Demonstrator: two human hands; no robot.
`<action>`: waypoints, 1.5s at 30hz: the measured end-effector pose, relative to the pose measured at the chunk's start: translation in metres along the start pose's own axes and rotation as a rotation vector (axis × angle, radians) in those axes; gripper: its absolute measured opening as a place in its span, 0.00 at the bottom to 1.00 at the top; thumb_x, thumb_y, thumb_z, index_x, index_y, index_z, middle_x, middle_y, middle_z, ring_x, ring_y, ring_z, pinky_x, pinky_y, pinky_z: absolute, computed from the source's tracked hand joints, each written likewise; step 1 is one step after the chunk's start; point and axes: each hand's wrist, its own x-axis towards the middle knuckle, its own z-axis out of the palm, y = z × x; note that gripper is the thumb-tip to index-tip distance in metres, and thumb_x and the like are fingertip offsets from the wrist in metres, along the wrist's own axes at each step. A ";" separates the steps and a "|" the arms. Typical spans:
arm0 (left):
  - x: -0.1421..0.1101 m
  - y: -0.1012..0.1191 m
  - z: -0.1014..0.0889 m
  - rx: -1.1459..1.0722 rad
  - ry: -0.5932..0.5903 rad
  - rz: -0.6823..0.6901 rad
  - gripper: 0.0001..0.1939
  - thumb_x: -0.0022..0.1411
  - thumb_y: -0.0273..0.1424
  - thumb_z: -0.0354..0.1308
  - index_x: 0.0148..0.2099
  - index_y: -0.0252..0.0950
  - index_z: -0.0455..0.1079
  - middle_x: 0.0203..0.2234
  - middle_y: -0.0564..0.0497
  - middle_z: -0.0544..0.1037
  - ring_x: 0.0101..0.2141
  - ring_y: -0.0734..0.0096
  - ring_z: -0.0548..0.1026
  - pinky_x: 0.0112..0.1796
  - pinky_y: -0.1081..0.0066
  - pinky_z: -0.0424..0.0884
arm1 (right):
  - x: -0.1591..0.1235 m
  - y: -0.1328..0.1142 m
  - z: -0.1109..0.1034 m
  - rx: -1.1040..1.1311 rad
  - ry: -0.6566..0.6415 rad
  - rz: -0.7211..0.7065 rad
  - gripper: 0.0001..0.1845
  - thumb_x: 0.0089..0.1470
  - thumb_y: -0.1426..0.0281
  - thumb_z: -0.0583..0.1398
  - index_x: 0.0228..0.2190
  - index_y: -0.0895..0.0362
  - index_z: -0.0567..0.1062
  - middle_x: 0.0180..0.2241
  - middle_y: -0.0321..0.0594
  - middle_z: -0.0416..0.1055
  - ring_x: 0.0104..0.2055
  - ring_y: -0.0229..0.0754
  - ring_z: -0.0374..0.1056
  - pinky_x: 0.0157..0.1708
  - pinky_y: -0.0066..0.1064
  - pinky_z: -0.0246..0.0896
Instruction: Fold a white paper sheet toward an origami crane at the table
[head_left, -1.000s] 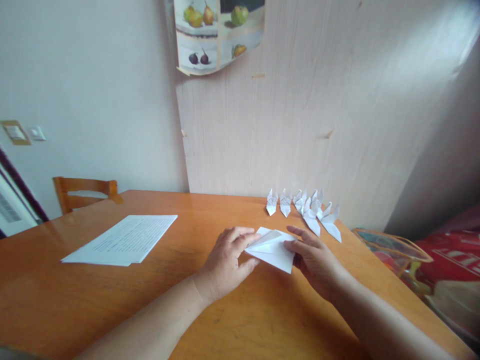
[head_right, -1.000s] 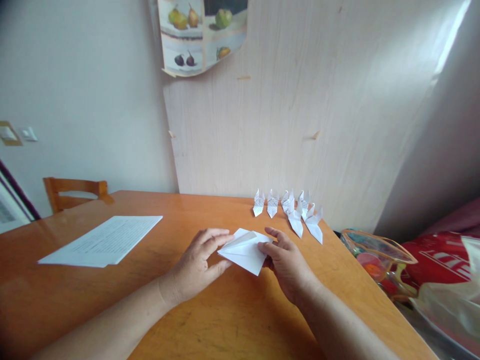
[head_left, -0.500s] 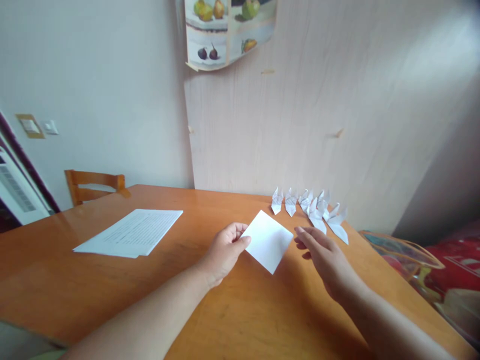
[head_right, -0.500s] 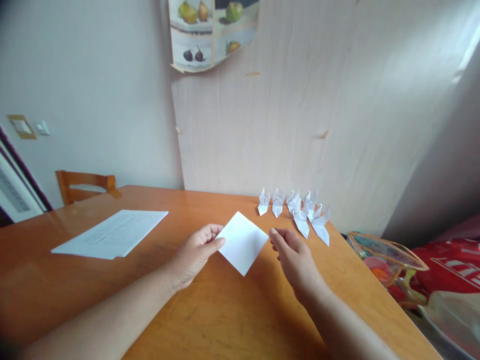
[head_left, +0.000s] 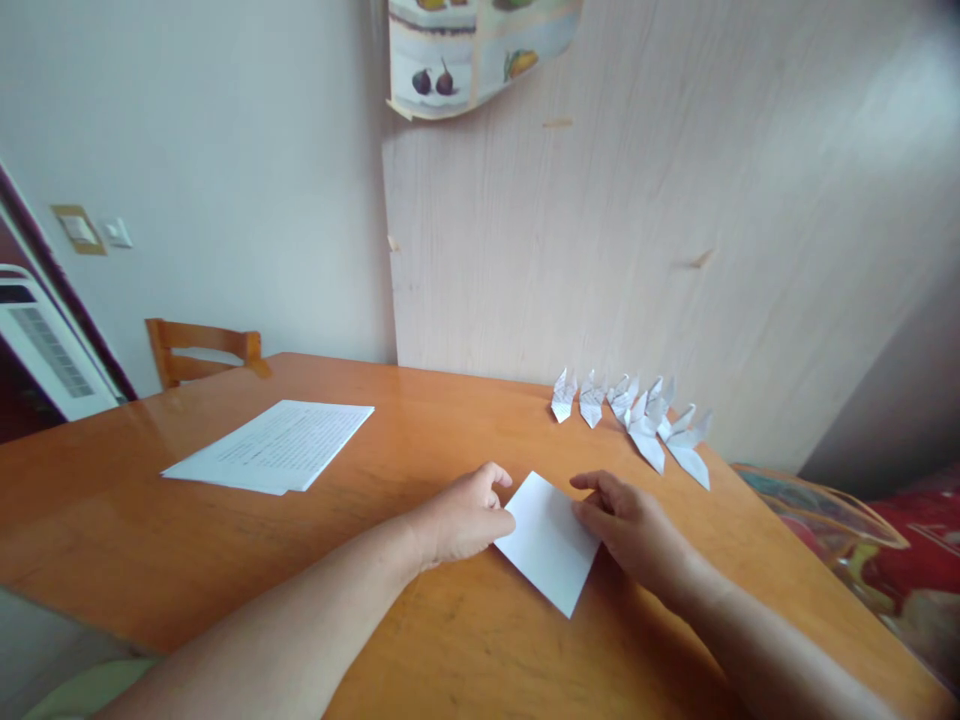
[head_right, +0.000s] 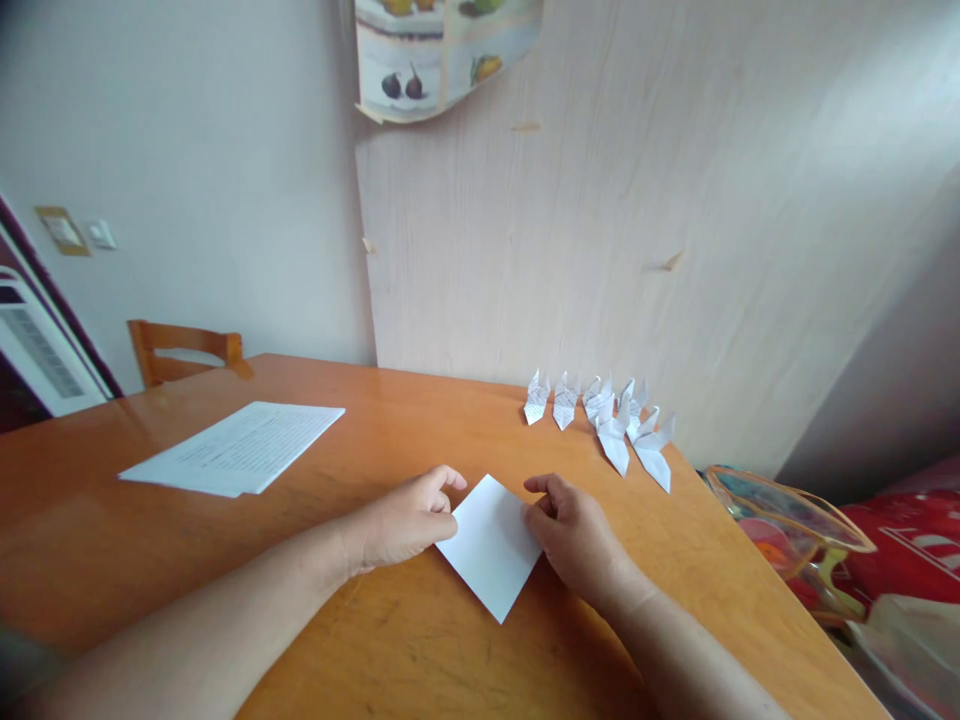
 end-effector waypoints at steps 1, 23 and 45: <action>0.000 -0.002 0.000 0.012 0.002 0.030 0.24 0.50 0.28 0.57 0.52 0.37 0.65 0.22 0.58 0.70 0.23 0.72 0.64 0.27 0.71 0.54 | 0.000 0.003 0.000 -0.065 0.012 -0.031 0.15 0.49 0.64 0.62 0.40 0.53 0.75 0.24 0.33 0.70 0.25 0.41 0.65 0.26 0.34 0.54; 0.006 -0.004 -0.014 0.468 -0.163 0.535 0.18 0.50 0.16 0.51 0.36 0.38 0.77 0.33 0.51 0.75 0.34 0.68 0.74 0.35 0.71 0.68 | -0.016 -0.012 -0.005 -0.362 -0.219 -0.423 0.12 0.54 0.75 0.57 0.33 0.49 0.79 0.34 0.38 0.75 0.36 0.45 0.70 0.35 0.35 0.62; 0.023 -0.009 -0.031 0.430 -0.420 0.451 0.19 0.56 0.18 0.56 0.45 0.39 0.79 0.38 0.53 0.73 0.38 0.74 0.73 0.41 0.75 0.67 | -0.043 -0.033 -0.018 -0.765 -0.439 -0.493 0.16 0.50 0.71 0.62 0.43 0.49 0.70 0.44 0.38 0.69 0.46 0.47 0.64 0.44 0.40 0.60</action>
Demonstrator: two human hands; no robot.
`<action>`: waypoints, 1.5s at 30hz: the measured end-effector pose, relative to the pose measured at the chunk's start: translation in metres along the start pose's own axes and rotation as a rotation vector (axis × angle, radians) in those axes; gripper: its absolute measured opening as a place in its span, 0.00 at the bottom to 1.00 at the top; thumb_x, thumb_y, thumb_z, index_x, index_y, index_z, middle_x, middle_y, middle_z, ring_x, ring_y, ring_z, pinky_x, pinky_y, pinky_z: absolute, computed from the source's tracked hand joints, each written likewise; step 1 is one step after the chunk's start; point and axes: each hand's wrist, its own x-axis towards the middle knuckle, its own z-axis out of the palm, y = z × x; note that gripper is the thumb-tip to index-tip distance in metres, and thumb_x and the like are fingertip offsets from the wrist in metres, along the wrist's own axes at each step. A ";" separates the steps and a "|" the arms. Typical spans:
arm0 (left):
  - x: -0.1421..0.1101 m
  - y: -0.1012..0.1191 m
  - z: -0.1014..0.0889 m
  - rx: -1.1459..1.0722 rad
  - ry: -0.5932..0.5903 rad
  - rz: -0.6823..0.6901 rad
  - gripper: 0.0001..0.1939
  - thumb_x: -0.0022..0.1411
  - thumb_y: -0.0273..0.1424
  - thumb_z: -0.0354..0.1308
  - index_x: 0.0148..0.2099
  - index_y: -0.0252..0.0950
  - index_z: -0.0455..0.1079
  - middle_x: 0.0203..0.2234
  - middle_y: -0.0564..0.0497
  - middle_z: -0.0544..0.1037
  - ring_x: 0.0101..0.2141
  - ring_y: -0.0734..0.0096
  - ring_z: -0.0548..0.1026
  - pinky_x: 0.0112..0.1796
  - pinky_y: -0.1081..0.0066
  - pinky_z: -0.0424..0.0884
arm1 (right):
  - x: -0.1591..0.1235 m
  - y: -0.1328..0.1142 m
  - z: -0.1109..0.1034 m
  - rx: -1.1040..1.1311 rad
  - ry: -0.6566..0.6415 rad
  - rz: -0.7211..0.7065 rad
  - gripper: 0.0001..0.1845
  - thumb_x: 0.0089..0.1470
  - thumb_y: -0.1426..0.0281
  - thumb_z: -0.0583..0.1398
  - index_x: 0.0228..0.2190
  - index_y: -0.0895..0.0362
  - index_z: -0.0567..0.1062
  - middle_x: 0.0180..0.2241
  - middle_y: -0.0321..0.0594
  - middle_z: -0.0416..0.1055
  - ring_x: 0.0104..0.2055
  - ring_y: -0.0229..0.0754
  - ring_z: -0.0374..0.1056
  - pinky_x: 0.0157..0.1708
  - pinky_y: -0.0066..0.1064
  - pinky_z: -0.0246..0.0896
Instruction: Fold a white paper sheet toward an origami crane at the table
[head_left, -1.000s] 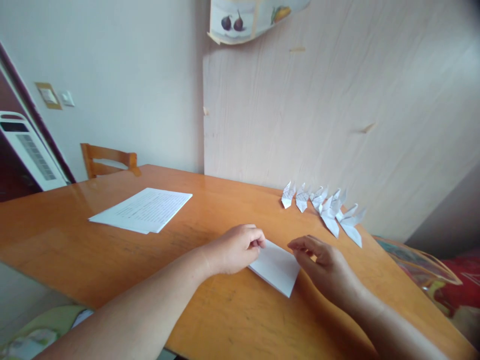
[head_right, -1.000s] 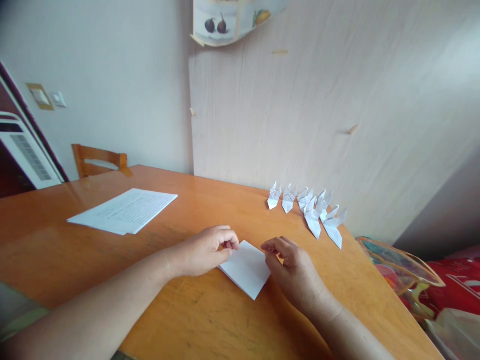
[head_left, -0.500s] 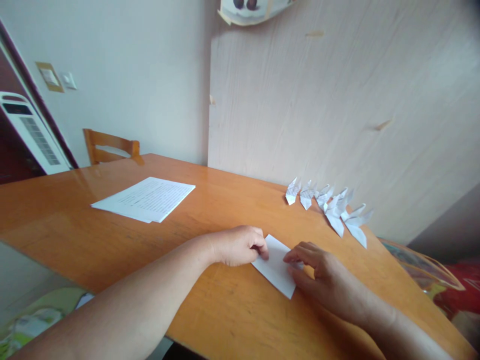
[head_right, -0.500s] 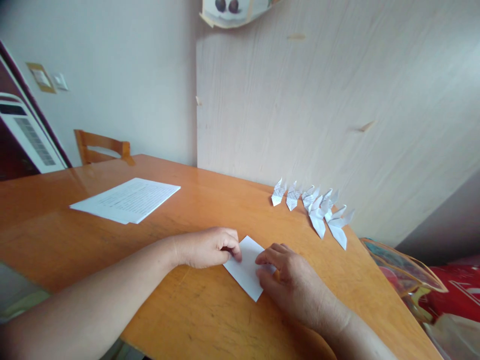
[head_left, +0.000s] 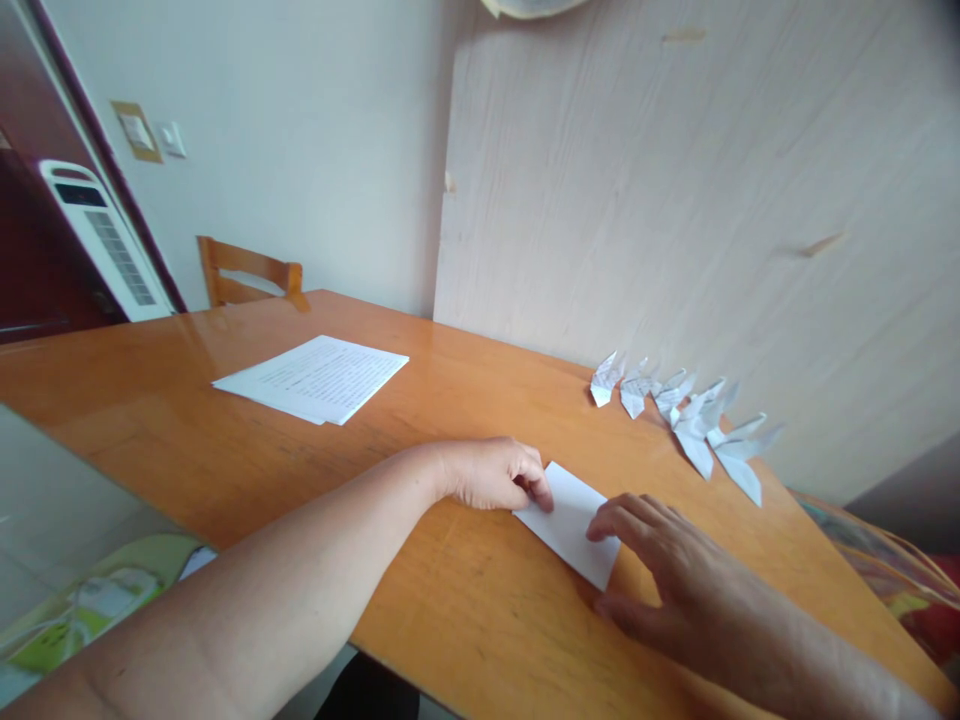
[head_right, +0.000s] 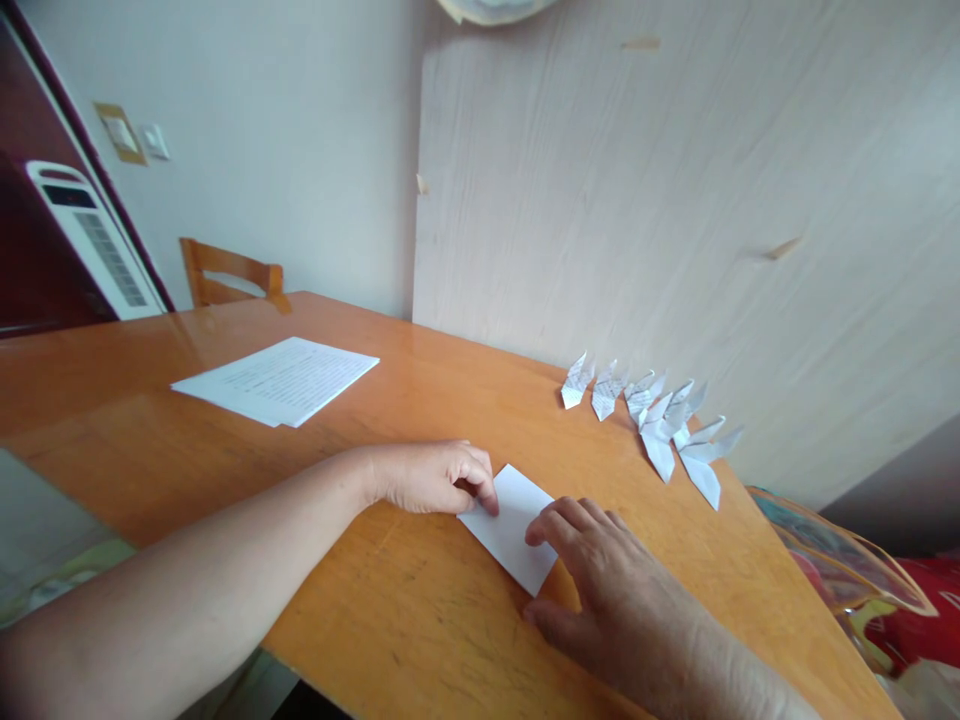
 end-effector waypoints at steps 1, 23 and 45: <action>0.000 0.000 0.000 0.005 0.000 0.003 0.18 0.56 0.18 0.56 0.45 0.39 0.79 0.37 0.53 0.73 0.38 0.74 0.72 0.41 0.75 0.67 | 0.000 0.000 -0.001 -0.002 -0.001 -0.001 0.17 0.50 0.72 0.61 0.43 0.49 0.70 0.44 0.38 0.69 0.46 0.47 0.64 0.44 0.40 0.60; -0.005 0.008 0.000 0.029 -0.008 -0.059 0.16 0.54 0.24 0.60 0.46 0.39 0.77 0.39 0.52 0.71 0.38 0.73 0.71 0.39 0.75 0.67 | 0.002 0.006 -0.015 0.090 -0.063 -0.014 0.16 0.52 0.78 0.58 0.40 0.47 0.74 0.42 0.34 0.72 0.44 0.42 0.67 0.45 0.35 0.62; -0.005 0.006 0.001 -0.007 -0.004 -0.076 0.17 0.51 0.21 0.59 0.44 0.39 0.77 0.36 0.53 0.71 0.35 0.74 0.70 0.35 0.77 0.66 | 0.015 0.018 0.007 0.349 0.077 0.253 0.17 0.64 0.59 0.53 0.28 0.53 0.72 0.27 0.35 0.68 0.30 0.40 0.63 0.29 0.31 0.56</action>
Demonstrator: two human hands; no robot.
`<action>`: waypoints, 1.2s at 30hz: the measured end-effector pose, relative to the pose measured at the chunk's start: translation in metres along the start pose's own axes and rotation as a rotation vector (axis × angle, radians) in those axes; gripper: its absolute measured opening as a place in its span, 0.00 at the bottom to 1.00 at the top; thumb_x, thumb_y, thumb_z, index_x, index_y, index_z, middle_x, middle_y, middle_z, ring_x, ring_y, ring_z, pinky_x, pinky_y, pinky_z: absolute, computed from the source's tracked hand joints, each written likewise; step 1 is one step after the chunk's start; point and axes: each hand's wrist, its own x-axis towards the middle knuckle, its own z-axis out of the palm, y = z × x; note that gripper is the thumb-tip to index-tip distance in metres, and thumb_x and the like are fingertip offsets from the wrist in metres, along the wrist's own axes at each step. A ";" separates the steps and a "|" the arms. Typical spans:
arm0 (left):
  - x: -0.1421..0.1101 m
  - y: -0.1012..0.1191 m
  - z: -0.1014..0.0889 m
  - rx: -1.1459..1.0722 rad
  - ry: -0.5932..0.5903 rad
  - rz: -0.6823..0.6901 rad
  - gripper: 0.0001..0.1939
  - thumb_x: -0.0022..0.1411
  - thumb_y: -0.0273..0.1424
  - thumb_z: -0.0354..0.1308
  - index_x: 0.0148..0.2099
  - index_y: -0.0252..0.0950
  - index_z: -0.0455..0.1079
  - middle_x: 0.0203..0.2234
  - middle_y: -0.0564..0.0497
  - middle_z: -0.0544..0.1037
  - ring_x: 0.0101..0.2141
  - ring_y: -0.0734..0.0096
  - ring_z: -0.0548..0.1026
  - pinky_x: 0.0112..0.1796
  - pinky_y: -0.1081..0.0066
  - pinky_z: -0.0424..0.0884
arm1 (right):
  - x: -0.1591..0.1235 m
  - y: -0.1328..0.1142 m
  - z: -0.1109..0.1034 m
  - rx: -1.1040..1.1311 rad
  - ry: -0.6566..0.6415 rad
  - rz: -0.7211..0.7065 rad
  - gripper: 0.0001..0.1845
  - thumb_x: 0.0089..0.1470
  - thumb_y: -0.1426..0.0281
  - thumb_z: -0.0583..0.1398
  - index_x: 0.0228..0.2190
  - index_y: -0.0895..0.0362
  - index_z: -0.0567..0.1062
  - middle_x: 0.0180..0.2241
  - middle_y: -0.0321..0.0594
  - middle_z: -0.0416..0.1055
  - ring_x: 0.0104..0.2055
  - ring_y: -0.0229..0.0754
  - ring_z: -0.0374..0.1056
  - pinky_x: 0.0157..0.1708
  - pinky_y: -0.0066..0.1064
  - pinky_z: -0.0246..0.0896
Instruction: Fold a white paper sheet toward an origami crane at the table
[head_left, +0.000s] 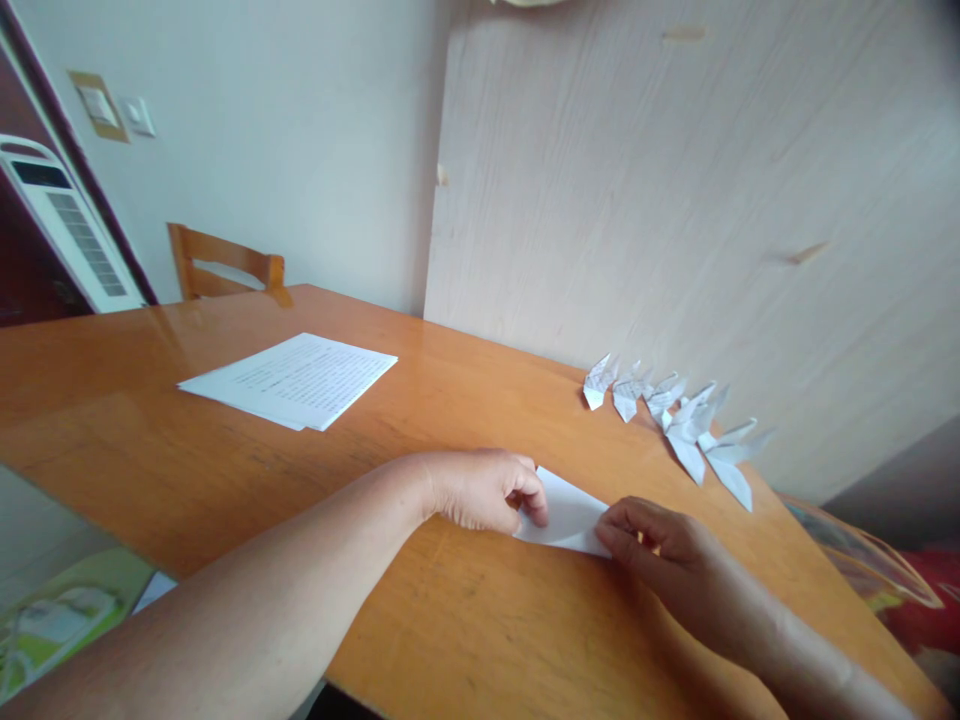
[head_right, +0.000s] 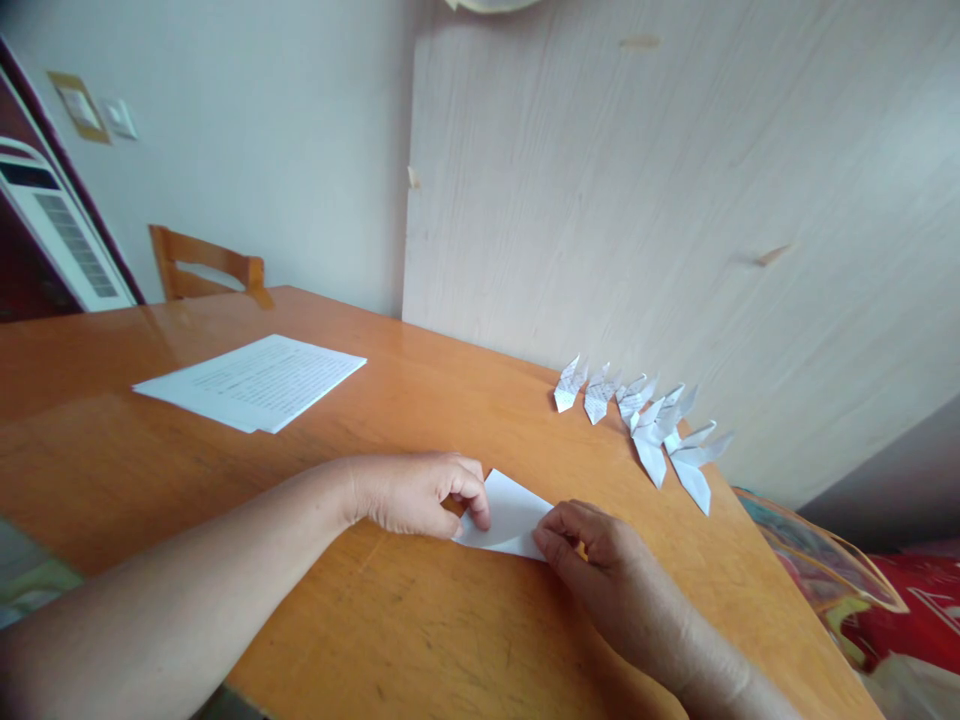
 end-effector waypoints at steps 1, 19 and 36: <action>0.000 0.000 0.000 0.004 0.002 0.005 0.17 0.51 0.21 0.59 0.44 0.39 0.77 0.37 0.53 0.71 0.35 0.74 0.70 0.35 0.77 0.66 | 0.001 0.000 0.001 0.011 0.005 0.026 0.17 0.64 0.59 0.53 0.28 0.53 0.72 0.27 0.35 0.68 0.30 0.40 0.62 0.29 0.30 0.55; -0.001 0.004 0.005 0.051 0.035 -0.012 0.13 0.51 0.26 0.62 0.40 0.41 0.78 0.36 0.53 0.74 0.35 0.72 0.72 0.35 0.74 0.66 | 0.012 0.013 0.010 0.032 0.127 0.061 0.18 0.62 0.57 0.54 0.27 0.55 0.72 0.27 0.35 0.68 0.30 0.40 0.63 0.29 0.31 0.57; -0.004 0.014 0.003 0.127 0.027 -0.002 0.13 0.52 0.25 0.60 0.40 0.42 0.77 0.36 0.53 0.74 0.34 0.71 0.71 0.34 0.73 0.65 | 0.022 0.019 0.021 -0.144 0.198 0.072 0.17 0.61 0.57 0.55 0.25 0.53 0.71 0.27 0.36 0.71 0.31 0.43 0.66 0.32 0.33 0.58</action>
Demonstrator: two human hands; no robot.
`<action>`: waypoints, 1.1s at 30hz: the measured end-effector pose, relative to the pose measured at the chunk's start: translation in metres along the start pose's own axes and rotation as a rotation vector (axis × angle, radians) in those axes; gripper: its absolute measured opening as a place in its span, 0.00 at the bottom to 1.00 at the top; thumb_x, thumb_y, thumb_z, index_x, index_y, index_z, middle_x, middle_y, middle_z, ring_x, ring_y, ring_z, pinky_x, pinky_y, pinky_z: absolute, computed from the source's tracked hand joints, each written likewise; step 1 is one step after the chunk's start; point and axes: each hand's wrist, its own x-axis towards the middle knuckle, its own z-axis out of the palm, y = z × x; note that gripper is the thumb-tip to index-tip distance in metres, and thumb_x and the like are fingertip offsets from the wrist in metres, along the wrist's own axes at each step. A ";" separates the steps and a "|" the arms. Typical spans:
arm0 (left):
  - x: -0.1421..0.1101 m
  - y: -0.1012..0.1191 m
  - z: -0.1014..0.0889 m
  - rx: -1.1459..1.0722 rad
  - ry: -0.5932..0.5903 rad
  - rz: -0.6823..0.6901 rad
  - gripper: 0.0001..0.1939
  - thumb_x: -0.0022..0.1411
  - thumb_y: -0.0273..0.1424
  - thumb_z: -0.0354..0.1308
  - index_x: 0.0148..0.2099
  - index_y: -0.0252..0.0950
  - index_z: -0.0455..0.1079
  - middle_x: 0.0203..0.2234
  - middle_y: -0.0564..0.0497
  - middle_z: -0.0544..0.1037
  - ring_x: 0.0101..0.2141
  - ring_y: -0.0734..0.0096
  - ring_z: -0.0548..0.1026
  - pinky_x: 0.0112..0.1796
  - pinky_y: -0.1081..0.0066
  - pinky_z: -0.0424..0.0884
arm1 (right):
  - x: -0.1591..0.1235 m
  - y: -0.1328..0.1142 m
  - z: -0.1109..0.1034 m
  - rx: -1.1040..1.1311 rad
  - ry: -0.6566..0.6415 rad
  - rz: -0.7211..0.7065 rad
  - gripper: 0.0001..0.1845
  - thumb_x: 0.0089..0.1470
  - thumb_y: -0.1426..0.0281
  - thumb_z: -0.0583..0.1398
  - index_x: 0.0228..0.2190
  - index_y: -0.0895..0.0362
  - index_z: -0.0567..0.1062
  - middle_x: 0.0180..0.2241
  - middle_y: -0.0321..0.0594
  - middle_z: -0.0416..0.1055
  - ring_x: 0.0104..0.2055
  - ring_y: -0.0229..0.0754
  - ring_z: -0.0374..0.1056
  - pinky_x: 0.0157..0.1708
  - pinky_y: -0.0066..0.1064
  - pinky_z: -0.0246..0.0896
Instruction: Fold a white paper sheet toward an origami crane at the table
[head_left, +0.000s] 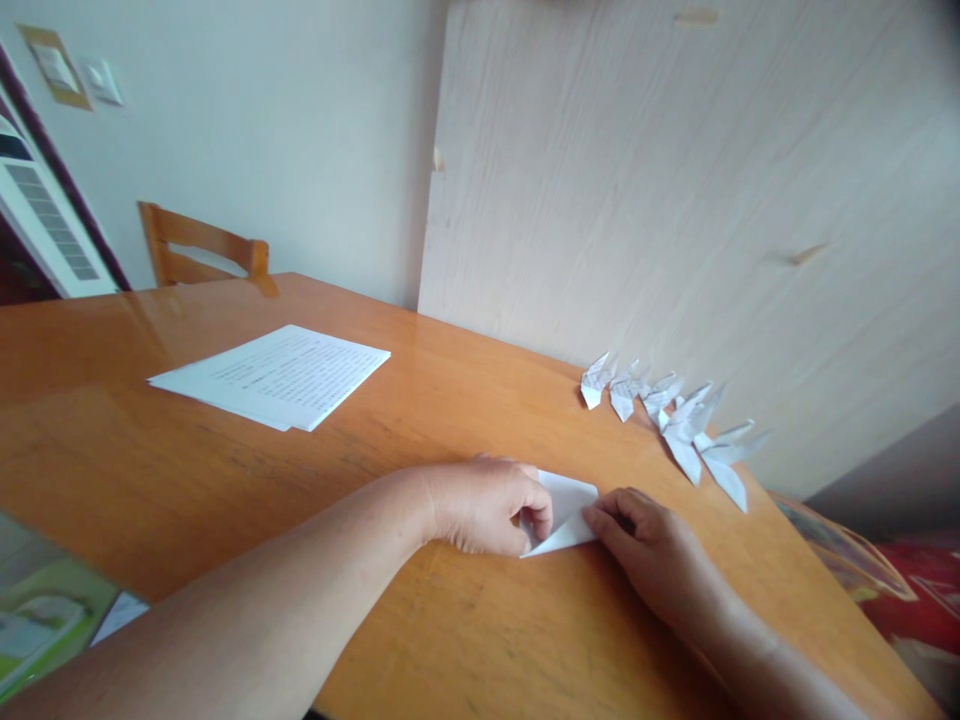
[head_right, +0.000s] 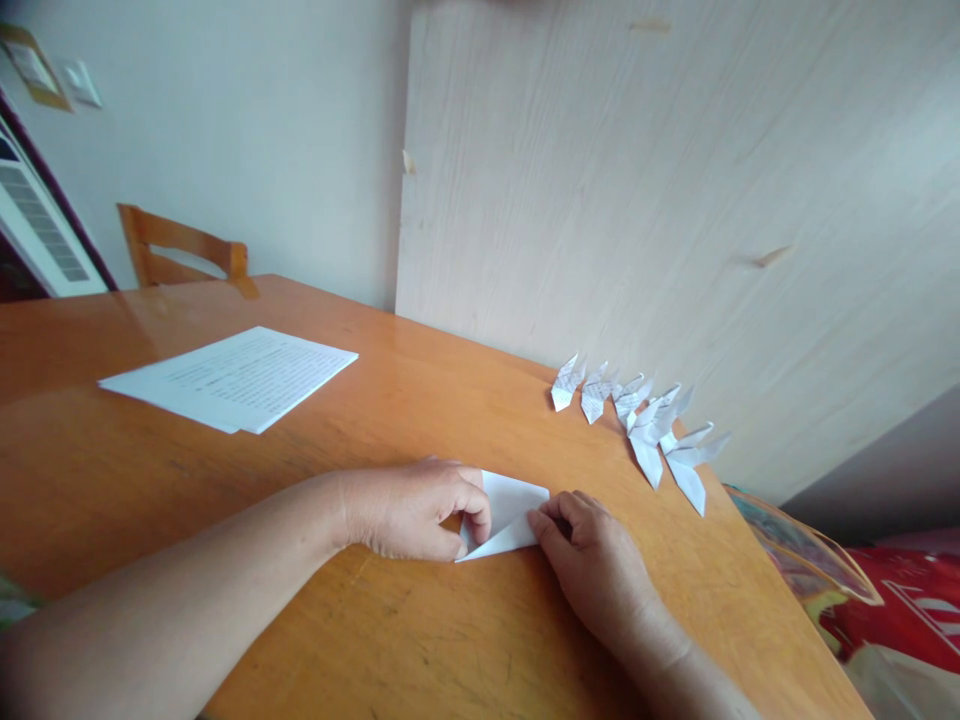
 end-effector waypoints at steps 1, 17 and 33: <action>0.000 0.000 0.000 -0.001 0.003 0.001 0.13 0.52 0.25 0.60 0.40 0.42 0.77 0.37 0.53 0.74 0.34 0.71 0.71 0.34 0.73 0.65 | 0.000 0.000 0.000 -0.007 0.000 0.001 0.17 0.60 0.57 0.55 0.25 0.53 0.71 0.28 0.37 0.71 0.31 0.43 0.66 0.32 0.34 0.58; -0.001 0.005 -0.002 0.039 -0.019 -0.020 0.19 0.54 0.26 0.60 0.48 0.46 0.70 0.42 0.54 0.74 0.40 0.68 0.71 0.43 0.68 0.64 | 0.002 0.002 0.003 -0.049 -0.008 0.035 0.16 0.60 0.56 0.56 0.26 0.53 0.71 0.27 0.36 0.71 0.31 0.43 0.66 0.31 0.33 0.58; -0.004 0.006 -0.003 0.092 -0.077 -0.031 0.25 0.59 0.27 0.53 0.55 0.58 0.72 0.44 0.52 0.72 0.41 0.67 0.72 0.46 0.63 0.62 | 0.003 -0.003 0.004 -0.090 0.031 0.056 0.15 0.59 0.58 0.56 0.25 0.53 0.69 0.26 0.35 0.69 0.31 0.42 0.65 0.31 0.33 0.55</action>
